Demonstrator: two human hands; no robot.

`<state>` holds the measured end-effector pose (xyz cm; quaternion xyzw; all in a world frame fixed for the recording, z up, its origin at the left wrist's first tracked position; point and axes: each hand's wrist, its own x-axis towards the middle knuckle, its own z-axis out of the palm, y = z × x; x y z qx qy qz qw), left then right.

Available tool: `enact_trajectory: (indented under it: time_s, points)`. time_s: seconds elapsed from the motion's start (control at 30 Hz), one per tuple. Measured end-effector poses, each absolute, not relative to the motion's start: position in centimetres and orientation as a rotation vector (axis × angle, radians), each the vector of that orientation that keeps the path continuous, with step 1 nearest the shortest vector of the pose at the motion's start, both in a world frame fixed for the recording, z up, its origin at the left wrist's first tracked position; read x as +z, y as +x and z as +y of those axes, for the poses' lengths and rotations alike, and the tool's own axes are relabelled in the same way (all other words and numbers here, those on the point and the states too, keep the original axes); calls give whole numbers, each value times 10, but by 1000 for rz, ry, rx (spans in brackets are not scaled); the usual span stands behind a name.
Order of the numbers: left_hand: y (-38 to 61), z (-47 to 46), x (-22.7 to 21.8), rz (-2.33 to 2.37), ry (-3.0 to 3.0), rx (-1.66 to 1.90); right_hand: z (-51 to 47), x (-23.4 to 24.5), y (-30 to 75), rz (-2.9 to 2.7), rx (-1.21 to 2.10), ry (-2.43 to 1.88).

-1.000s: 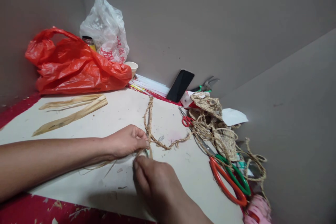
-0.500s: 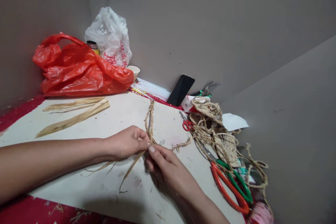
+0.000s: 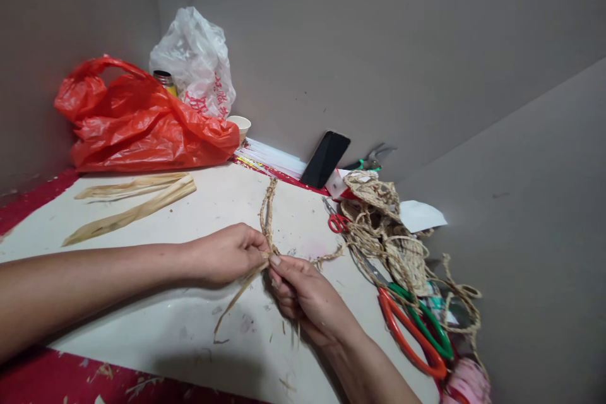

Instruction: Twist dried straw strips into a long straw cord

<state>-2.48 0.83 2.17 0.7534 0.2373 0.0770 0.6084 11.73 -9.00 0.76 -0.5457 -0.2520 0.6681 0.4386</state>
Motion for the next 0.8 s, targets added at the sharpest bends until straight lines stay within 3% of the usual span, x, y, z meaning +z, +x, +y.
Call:
enact_trajectory:
  time_s: [0.3,0.53,0.8]
  points:
    - [-32,-11,34,697,1549,-63,-94,7,100,-539,1556,-1315]
    - [-28,-28,24,785,1895,199,-97,6,93,-461,1590,-1260]
    - [-32,-6,43,765,1961,149,-96,10,99,-456,1605,-1223]
